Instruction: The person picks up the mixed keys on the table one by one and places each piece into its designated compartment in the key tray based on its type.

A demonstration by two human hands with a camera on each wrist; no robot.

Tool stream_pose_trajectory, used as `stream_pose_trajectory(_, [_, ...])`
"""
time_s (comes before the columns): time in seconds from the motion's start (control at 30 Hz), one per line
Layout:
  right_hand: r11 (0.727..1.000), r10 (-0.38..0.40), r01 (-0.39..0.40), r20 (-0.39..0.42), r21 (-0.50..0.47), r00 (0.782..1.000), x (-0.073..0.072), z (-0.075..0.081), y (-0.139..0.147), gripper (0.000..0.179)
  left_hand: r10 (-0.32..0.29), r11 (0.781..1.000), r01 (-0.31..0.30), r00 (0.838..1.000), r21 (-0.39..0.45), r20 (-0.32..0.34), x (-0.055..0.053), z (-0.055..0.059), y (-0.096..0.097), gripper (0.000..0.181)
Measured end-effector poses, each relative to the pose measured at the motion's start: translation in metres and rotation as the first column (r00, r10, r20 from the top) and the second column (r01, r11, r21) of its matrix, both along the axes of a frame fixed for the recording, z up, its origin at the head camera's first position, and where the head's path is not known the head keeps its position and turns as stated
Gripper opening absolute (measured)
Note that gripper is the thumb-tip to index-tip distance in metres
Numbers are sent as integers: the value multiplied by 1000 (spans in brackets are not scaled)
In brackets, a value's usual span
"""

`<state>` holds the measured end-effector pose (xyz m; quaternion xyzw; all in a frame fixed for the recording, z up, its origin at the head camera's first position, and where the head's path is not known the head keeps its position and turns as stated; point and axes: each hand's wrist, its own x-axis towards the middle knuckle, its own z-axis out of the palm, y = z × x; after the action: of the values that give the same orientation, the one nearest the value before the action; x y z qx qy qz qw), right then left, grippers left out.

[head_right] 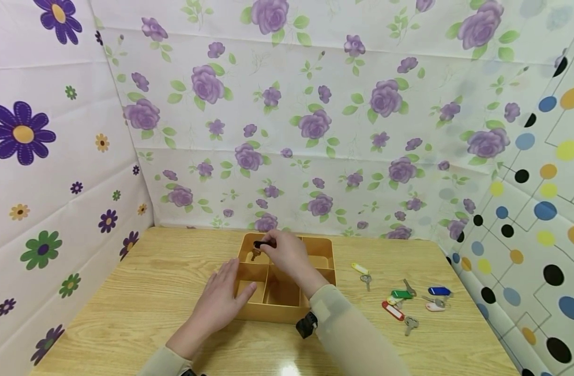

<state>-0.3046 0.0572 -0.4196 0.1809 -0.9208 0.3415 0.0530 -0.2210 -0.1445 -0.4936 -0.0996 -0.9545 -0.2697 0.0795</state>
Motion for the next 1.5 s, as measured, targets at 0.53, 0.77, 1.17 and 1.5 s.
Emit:
stream_pose_trajectory(0.53, [1000,26,-25,34,-14,999,1,1,-5,10,-2,1000,2,1000,-7,3,-1,-1,-1,99])
stream_pose_trajectory(0.77, [999,40,-39,44,-24,998,0,-1,-3,20,-3,1000,3,1000,-17,0,0,-2,-1,99])
stream_pose_trajectory(1.17, [999,30,-28,46,-35,998,4,0,9,22,-6,1000,6,1000,-8,7,3,2,0,104])
stream_pose_trajectory(1.5, [999,1,2,59,-51,998,13,4,29,25,-12,1000,12,1000,-8,2,3,2,0,104])
